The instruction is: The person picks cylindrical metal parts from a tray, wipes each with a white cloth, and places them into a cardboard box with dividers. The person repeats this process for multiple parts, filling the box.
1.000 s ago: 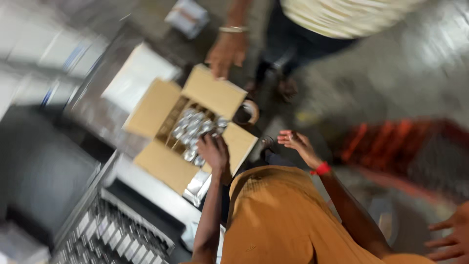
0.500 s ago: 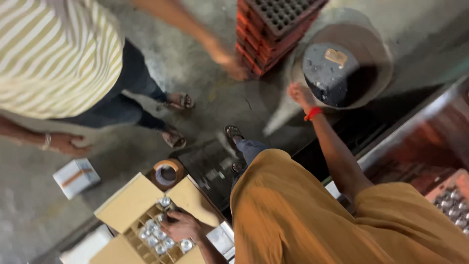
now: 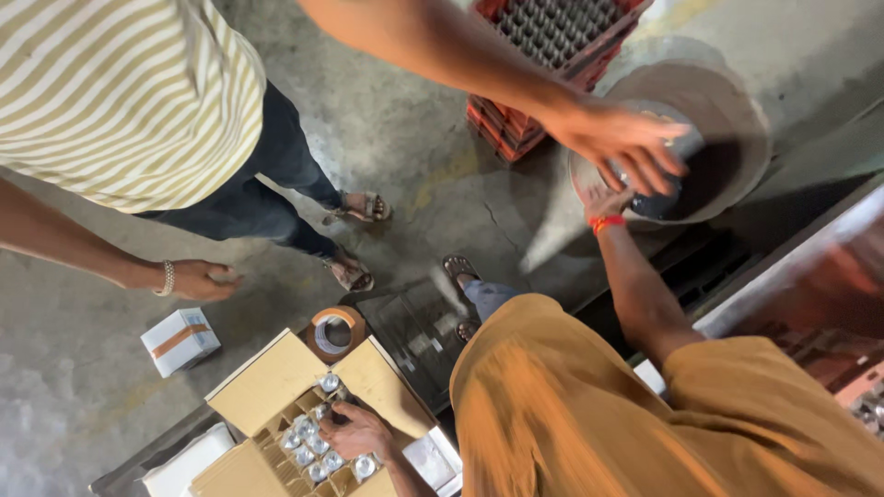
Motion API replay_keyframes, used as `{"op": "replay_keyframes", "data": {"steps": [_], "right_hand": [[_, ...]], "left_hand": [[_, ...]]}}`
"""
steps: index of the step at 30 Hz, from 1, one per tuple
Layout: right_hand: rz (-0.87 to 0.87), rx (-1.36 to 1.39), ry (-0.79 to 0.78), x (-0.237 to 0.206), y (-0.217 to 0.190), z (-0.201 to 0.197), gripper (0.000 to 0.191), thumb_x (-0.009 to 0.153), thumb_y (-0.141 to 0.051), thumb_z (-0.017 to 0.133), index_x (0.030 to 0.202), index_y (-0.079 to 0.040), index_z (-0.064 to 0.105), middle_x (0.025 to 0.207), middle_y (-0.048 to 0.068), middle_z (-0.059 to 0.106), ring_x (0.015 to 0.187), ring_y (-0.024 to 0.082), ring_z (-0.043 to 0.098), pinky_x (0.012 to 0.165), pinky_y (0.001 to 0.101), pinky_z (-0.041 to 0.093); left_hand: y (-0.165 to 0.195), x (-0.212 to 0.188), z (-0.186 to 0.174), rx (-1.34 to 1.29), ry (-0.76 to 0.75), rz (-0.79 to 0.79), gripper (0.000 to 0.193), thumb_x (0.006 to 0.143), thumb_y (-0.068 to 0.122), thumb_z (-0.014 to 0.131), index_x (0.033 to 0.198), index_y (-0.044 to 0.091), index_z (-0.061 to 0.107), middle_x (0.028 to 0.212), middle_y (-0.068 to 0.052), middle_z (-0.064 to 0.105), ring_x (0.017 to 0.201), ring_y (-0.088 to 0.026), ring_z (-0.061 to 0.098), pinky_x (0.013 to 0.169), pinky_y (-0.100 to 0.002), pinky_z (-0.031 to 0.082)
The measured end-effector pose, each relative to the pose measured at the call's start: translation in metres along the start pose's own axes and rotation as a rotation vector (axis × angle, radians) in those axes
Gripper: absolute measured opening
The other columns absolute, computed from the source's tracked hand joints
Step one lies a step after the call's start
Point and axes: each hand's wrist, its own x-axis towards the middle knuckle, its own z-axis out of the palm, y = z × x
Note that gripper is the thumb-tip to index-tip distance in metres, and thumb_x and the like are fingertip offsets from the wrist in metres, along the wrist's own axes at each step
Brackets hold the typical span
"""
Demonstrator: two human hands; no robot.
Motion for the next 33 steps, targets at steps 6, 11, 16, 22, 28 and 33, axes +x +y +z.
{"op": "replay_keyframes", "data": {"steps": [6, 11, 16, 22, 28, 33], "right_hand": [[0.142, -0.023, 0.038, -0.023, 0.009, -0.024, 0.127, 0.077, -0.087, 0.053, 0.161, -0.003, 0.009, 0.168, 0.021, 0.021, 0.154, 0.039, 0.03, 0.125, 0.048, 0.028], [0.134, -0.052, 0.036, -0.023, 0.007, -0.03, 0.126, 0.08, -0.087, 0.056, 0.16, 0.001, 0.012, 0.168, 0.023, 0.023, 0.154, 0.039, 0.029, 0.125, 0.048, 0.028], [0.14, -0.345, 0.039, -0.015, 0.023, -0.04, 0.093, 0.091, -0.074, 0.055, 0.15, -0.004, 0.04, 0.147, 0.022, 0.051, 0.132, 0.034, 0.056, 0.108, 0.0457, 0.05], [0.09, -1.747, -0.599, -0.048, 0.082, -0.042, 0.017, 0.094, -0.022, 0.07, 0.106, -0.01, 0.072, 0.083, 0.003, 0.073, 0.069, 0.016, 0.069, 0.058, 0.032, 0.051], [0.111, -1.936, -1.234, -0.097, 0.181, -0.027, 0.019, 0.099, -0.02, 0.066, 0.104, -0.004, 0.074, 0.085, 0.004, 0.073, 0.072, 0.013, 0.068, 0.068, 0.0275, 0.056], [0.406, -1.609, -1.65, -0.13, 0.266, -0.021, 0.028, 0.091, -0.014, 0.069, 0.116, -0.003, 0.069, 0.096, 0.005, 0.071, 0.083, 0.012, 0.068, 0.071, 0.0301, 0.057]], "left_hand": [[0.0, 0.0, -0.003, -0.001, 0.047, 0.042, 0.062, 0.109, 0.059, 0.048, 0.097, 0.003, 0.072, 0.097, -0.02, 0.068, 0.067, -0.035, 0.065, 0.05, -0.047, 0.047], [0.001, -0.001, -0.003, 0.016, 0.006, -0.02, 0.061, 0.106, 0.059, 0.047, 0.094, 0.004, 0.071, 0.095, -0.019, 0.067, 0.064, -0.036, 0.063, 0.05, -0.05, 0.045], [0.007, -0.003, -0.01, -0.011, 0.021, 0.008, 0.054, 0.107, 0.052, 0.053, 0.096, 0.001, 0.07, 0.094, -0.02, 0.067, 0.069, -0.037, 0.065, 0.053, -0.049, 0.047], [0.02, 0.0, -0.018, -0.185, 0.038, -0.024, 0.03, 0.1, 0.027, 0.065, 0.109, -0.001, 0.072, 0.103, -0.024, 0.072, 0.087, -0.042, 0.069, 0.075, -0.05, 0.054], [0.024, 0.007, -0.021, -0.335, -0.092, -0.205, 0.029, 0.104, 0.027, 0.062, 0.114, 0.0, 0.066, 0.11, -0.022, 0.068, 0.1, -0.038, 0.063, 0.088, -0.047, 0.049], [0.044, -0.041, -0.041, -0.4, 0.031, -0.25, 0.038, 0.102, 0.029, 0.062, 0.121, -0.003, 0.06, 0.118, -0.023, 0.062, 0.113, -0.041, 0.055, 0.101, -0.051, 0.042]]}}
